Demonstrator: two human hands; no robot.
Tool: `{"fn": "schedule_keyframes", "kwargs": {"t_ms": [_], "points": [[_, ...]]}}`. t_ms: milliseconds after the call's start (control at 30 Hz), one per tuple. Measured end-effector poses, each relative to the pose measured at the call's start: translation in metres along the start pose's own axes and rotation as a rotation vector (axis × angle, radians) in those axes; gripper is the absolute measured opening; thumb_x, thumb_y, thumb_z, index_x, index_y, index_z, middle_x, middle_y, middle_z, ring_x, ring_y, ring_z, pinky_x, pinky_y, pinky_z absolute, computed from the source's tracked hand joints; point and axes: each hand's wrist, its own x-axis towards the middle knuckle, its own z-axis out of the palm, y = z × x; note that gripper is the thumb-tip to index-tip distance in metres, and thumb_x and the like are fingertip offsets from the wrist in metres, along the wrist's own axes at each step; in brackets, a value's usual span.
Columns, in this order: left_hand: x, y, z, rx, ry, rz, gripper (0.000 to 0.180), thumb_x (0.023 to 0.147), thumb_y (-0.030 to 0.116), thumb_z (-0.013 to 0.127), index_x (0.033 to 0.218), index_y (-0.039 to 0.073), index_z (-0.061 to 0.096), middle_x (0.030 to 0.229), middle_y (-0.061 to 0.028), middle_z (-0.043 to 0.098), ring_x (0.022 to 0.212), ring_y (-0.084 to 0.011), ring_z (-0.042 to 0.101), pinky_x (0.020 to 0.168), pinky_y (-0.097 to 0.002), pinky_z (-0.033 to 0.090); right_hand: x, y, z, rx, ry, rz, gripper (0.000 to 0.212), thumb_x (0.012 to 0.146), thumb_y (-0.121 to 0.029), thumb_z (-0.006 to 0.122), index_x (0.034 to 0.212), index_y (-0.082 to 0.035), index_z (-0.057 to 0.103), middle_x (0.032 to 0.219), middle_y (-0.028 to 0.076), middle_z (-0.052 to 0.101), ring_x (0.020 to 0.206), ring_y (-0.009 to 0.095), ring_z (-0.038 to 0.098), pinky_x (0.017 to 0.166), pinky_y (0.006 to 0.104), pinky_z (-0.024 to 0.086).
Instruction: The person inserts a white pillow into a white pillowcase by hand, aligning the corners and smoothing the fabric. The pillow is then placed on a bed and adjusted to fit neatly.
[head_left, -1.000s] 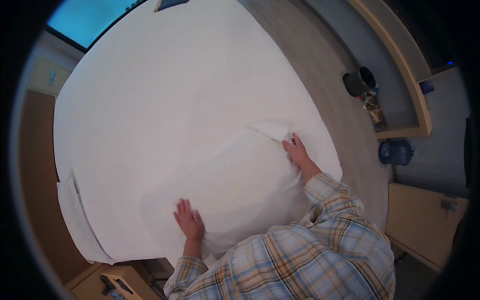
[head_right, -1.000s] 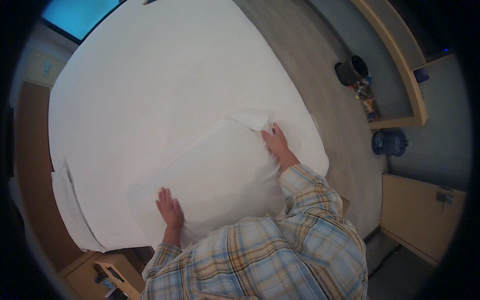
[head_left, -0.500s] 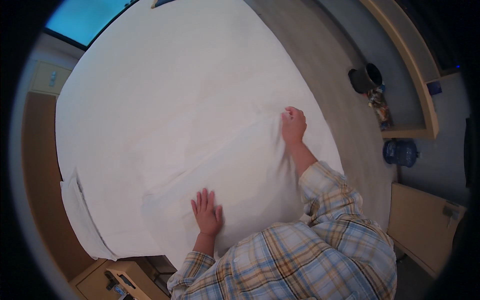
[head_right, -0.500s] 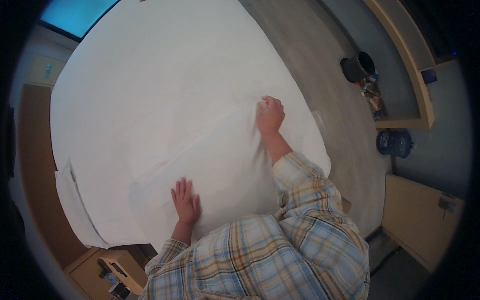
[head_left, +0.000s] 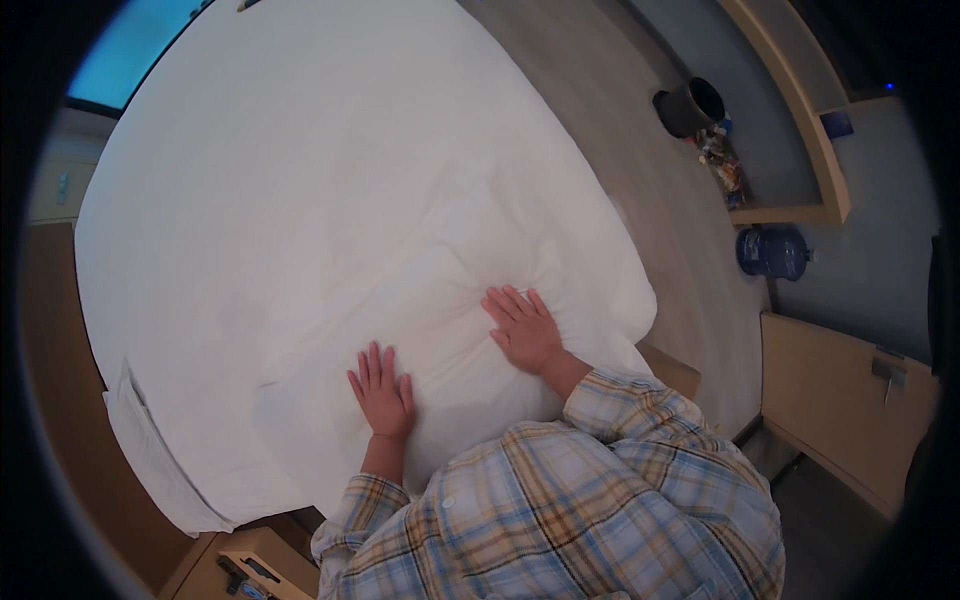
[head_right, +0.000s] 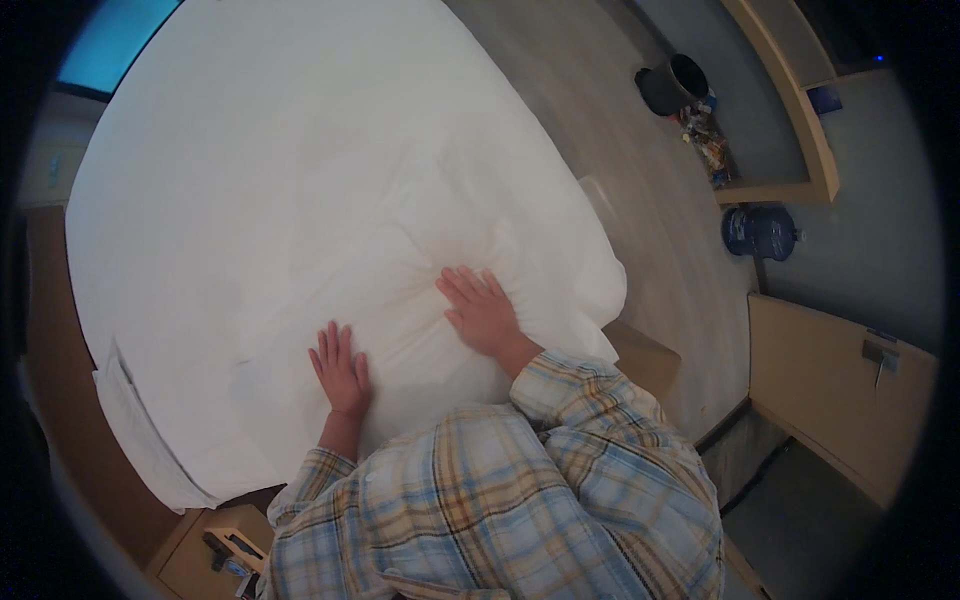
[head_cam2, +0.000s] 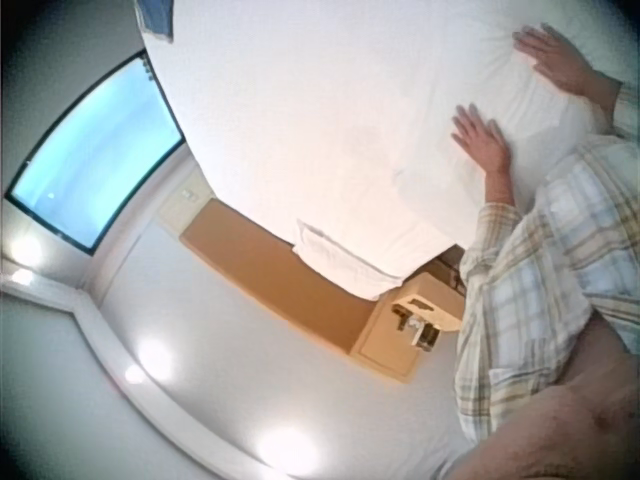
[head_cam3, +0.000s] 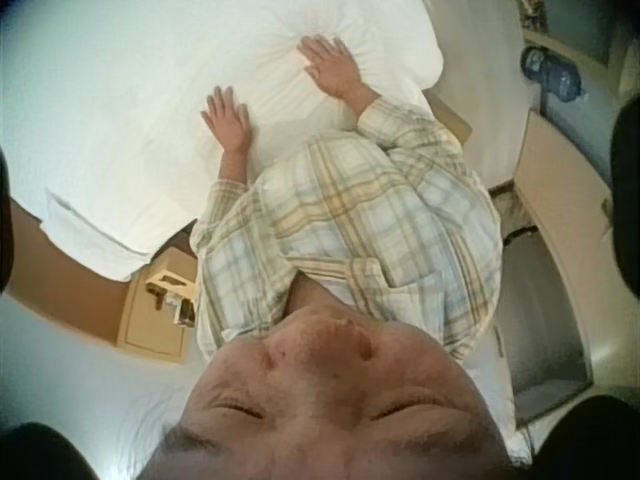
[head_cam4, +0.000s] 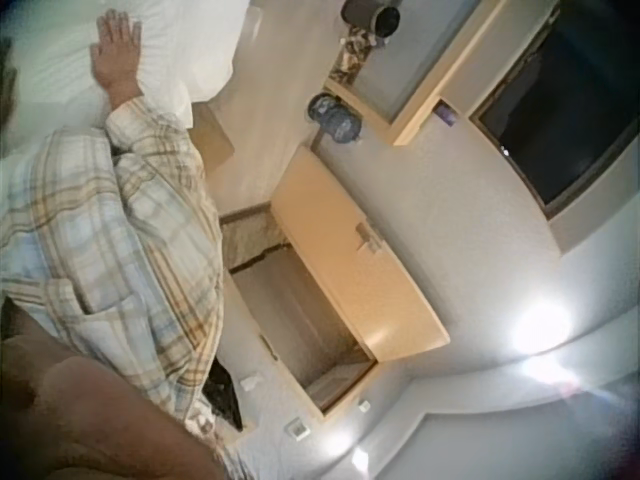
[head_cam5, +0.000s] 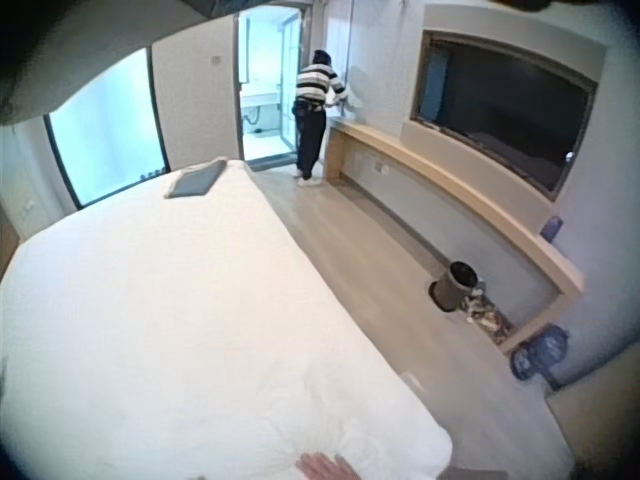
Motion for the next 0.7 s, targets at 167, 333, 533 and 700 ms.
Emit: {"fn": "schedule_keyframes", "kwargs": {"t_ms": [167,333,533,700], "points": [[-0.009,0.002,-0.008,-0.037,-0.006,0.033,0.048,0.088,0.027,0.049,0.134,0.012,0.045,0.147,-0.0115,0.033,0.137,-0.0344,0.025,0.112,-0.0528,0.01,-0.015,0.025,0.014,0.026,-0.038,0.19,0.052,0.093,-0.029,0.045,0.141,-0.014,0.033,0.149,0.003,0.029,0.138,0.023,0.024,0.114,0.0451,0.014],[-0.034,0.003,-0.011,-0.019,-0.032,0.001,0.048,0.088,0.025,0.051,0.134,0.012,0.045,0.146,-0.0124,0.034,0.136,-0.0348,0.026,0.112,-0.0523,0.011,-0.039,0.076,0.008,-0.019,-0.071,0.411,0.052,0.093,-0.028,0.043,0.141,-0.012,0.033,0.15,0.005,0.028,0.138,0.023,0.024,0.113,0.0487,0.014],[-0.068,0.001,-0.016,-0.116,0.081,-0.024,0.046,0.087,0.024,0.052,0.132,0.011,0.048,0.145,-0.0123,0.035,0.136,-0.0348,0.027,0.112,-0.052,0.011,-0.033,0.066,-0.014,0.047,0.051,0.468,0.055,0.089,-0.023,0.05,0.139,-0.01,0.035,0.15,0.011,0.026,0.138,0.027,0.024,0.111,0.0527,0.017],[-0.071,0.008,-0.014,-0.089,0.102,-0.023,0.046,0.087,0.023,0.053,0.131,0.011,0.049,0.145,-0.0108,0.036,0.136,-0.0332,0.028,0.112,-0.0524,0.012,0.001,-0.044,-0.008,0.173,0.127,-0.157,0.055,0.08,-0.016,0.059,0.132,-0.007,0.043,0.144,0.014,0.032,0.136,0.032,0.026,0.109,0.0559,0.017]]}}
